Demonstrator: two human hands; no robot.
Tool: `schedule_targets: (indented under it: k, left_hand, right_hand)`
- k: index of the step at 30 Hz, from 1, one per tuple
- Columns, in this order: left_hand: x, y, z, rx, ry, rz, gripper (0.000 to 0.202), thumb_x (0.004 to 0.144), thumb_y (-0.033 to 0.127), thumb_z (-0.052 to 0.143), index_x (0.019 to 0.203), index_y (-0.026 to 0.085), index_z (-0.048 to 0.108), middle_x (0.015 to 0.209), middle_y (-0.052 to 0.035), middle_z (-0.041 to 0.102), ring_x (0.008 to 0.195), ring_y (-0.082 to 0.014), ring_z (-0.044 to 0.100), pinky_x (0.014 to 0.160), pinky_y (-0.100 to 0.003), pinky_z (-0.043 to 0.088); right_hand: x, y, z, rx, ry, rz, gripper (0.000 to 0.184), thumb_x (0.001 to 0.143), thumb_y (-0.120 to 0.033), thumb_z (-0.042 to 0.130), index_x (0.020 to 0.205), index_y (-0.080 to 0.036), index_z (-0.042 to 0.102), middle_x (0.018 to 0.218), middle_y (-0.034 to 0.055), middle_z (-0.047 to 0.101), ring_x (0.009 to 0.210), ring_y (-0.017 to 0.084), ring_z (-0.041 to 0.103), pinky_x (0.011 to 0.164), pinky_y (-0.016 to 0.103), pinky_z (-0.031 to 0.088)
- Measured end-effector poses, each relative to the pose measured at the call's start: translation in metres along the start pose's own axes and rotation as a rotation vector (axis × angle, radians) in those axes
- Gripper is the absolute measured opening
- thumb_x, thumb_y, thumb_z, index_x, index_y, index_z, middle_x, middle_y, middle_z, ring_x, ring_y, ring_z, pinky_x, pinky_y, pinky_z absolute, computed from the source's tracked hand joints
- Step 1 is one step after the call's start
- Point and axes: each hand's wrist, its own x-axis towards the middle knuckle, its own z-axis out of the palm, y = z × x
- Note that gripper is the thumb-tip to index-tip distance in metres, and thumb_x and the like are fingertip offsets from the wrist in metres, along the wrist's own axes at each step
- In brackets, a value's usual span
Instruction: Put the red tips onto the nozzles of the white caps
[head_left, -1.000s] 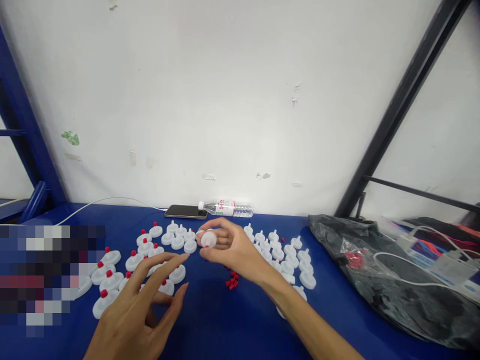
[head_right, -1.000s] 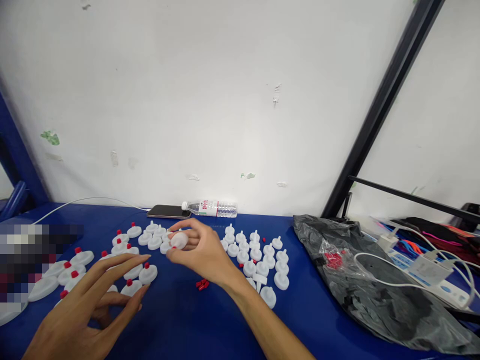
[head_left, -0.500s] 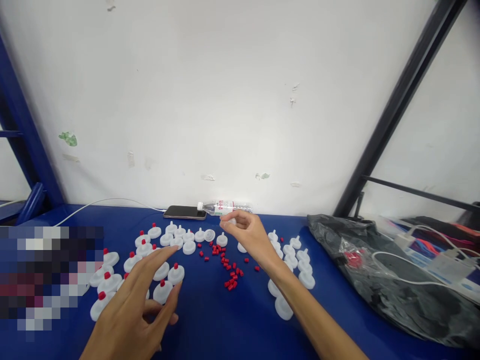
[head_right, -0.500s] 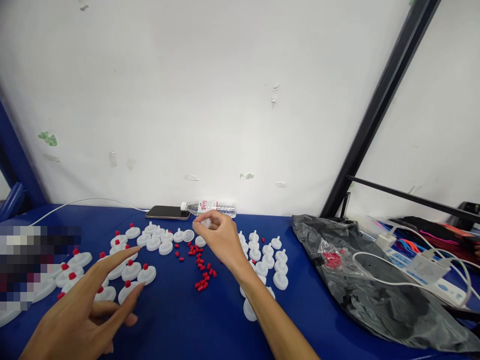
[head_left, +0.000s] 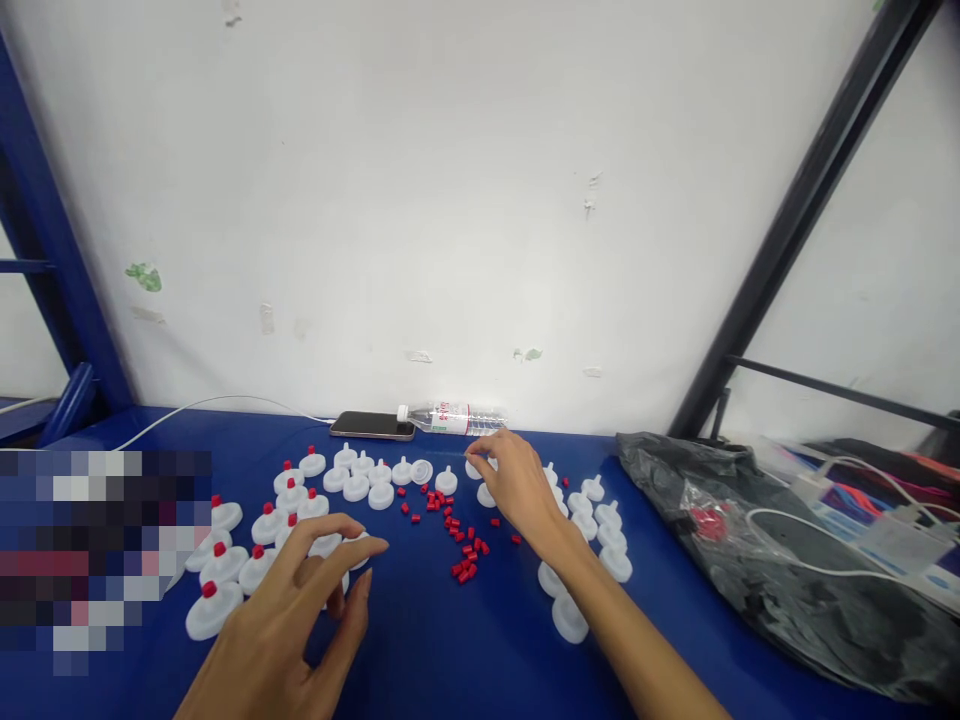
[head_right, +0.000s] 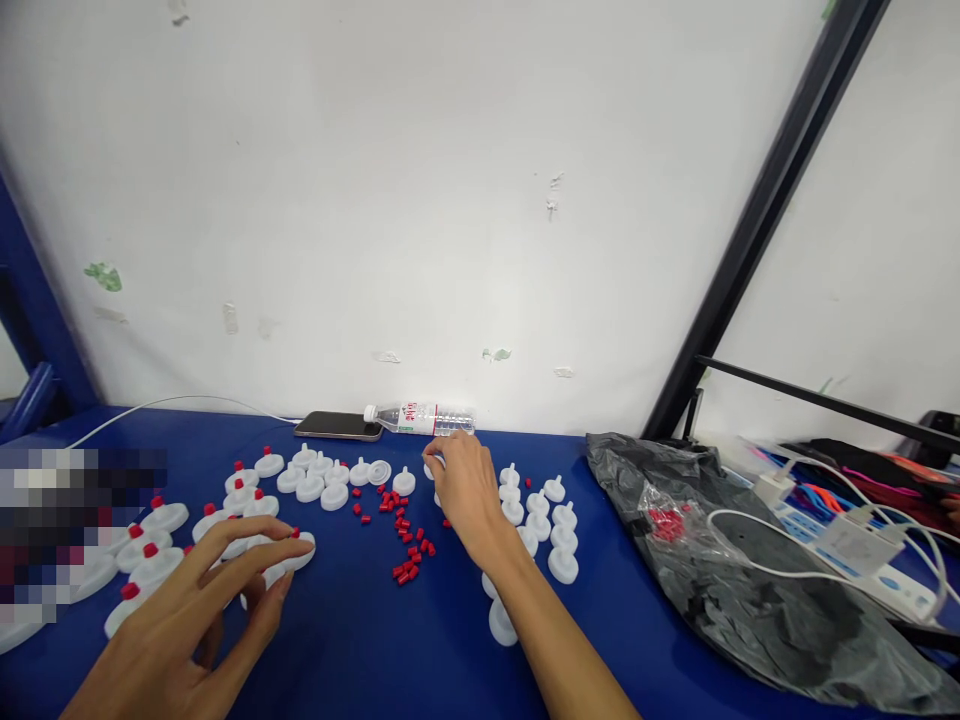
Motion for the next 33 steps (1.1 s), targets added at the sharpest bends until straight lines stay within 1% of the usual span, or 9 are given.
schedule_targets:
  k: [5,8,11,15,18,21,24,28,33]
  left_hand:
    - [0.000,0.000,0.002,0.006,-0.030,0.004,0.019,0.105,0.029,0.047,0.119,0.029,0.060,0.124,-0.0048,0.055,0.058,-0.0043,0.064,0.055,-0.016,0.056]
    - [-0.001,-0.001,0.003,0.001,-0.043,-0.005,0.020,0.105,0.029,0.046,0.119,0.029,0.060,0.125,-0.0045,0.056,0.057,-0.0045,0.064,0.056,-0.017,0.057]
    - [-0.001,-0.001,0.003,-0.006,-0.063,-0.008,0.020,0.105,0.028,0.045,0.118,0.029,0.060,0.125,-0.0043,0.057,0.056,-0.0042,0.064,0.055,-0.016,0.056]
    - [-0.002,-0.002,0.004,-0.008,-0.057,0.017,0.019,0.104,0.027,0.045,0.117,0.028,0.060,0.125,-0.0049,0.057,0.053,-0.0031,0.061,0.052,-0.016,0.054]
    - [-0.003,-0.002,0.004,-0.003,-0.048,0.018,0.020,0.105,0.026,0.045,0.117,0.028,0.061,0.125,-0.0044,0.058,0.046,-0.0012,0.055,0.051,-0.017,0.054]
    - [-0.002,-0.001,0.003,-0.006,-0.042,0.001,0.022,0.105,0.029,0.045,0.121,0.029,0.060,0.125,-0.0043,0.059,0.051,-0.0026,0.061,0.052,-0.016,0.054]
    - [-0.001,0.001,0.001,0.014,-0.036,-0.020,0.034,0.104,0.041,0.049,0.136,0.029,0.055,0.116,-0.0037,0.065,0.054,-0.0062,0.066,0.050,-0.016,0.055]
    - [0.001,0.001,0.001,0.045,-0.018,-0.009,0.055,0.102,0.055,0.052,0.149,0.027,0.045,0.080,0.0053,0.070,0.040,-0.0086,0.059,0.041,-0.016,0.052]
    - [0.000,0.001,0.002,-0.028,-0.035,0.074,0.027,0.103,0.047,0.055,0.127,0.035,0.058,0.069,0.0100,0.069,0.044,-0.0083,0.064,0.041,-0.012,0.047]
  right_hand:
    - [0.000,0.002,0.002,-0.073,-0.081,-0.008,0.022,0.096,-0.016,0.060,0.106,-0.020,0.079,0.102,0.0119,0.080,0.098,0.031,0.074,0.085,0.039,0.051]
    - [-0.001,0.000,0.001,-0.083,-0.100,-0.075,0.029,0.099,-0.020,0.059,0.123,-0.020,0.074,0.118,0.0134,0.077,0.113,0.032,0.070,0.096,0.042,0.049]
    - [-0.002,-0.003,0.000,-0.056,-0.174,-0.221,0.033,0.102,-0.019,0.056,0.131,-0.024,0.071,0.131,0.0082,0.073,0.128,0.027,0.061,0.106,0.041,0.044]
    - [-0.003,-0.002,0.004,-0.042,-0.233,-0.309,0.032,0.100,-0.013,0.057,0.125,-0.022,0.075,0.123,0.0090,0.077,0.129,0.029,0.061,0.109,0.043,0.042]
    - [0.000,-0.003,0.003,-0.034,-0.183,-0.273,0.027,0.099,-0.011,0.059,0.118,-0.018,0.078,0.117,0.0125,0.079,0.118,0.031,0.068,0.109,0.048,0.040]
    - [0.001,-0.010,-0.007,0.005,-0.108,-0.220,0.020,0.101,-0.018,0.062,0.110,-0.019,0.080,0.109,0.0090,0.081,0.106,0.028,0.072,0.105,0.044,0.044]
    - [-0.002,-0.023,-0.021,0.278,-0.149,-0.182,0.012,0.097,-0.028,0.070,0.098,-0.022,0.081,0.100,0.0022,0.082,0.095,0.021,0.075,0.089,0.032,0.052]
    - [-0.013,-0.041,-0.029,0.738,-0.400,-0.201,0.013,0.084,-0.035,0.083,0.090,-0.023,0.083,0.090,0.0006,0.082,0.088,0.020,0.075,0.081,0.028,0.054]
    - [-0.021,-0.049,-0.027,0.903,-0.626,-0.249,0.022,0.079,-0.040,0.086,0.092,-0.022,0.084,0.088,0.0028,0.080,0.084,0.019,0.073,0.075,0.028,0.054]
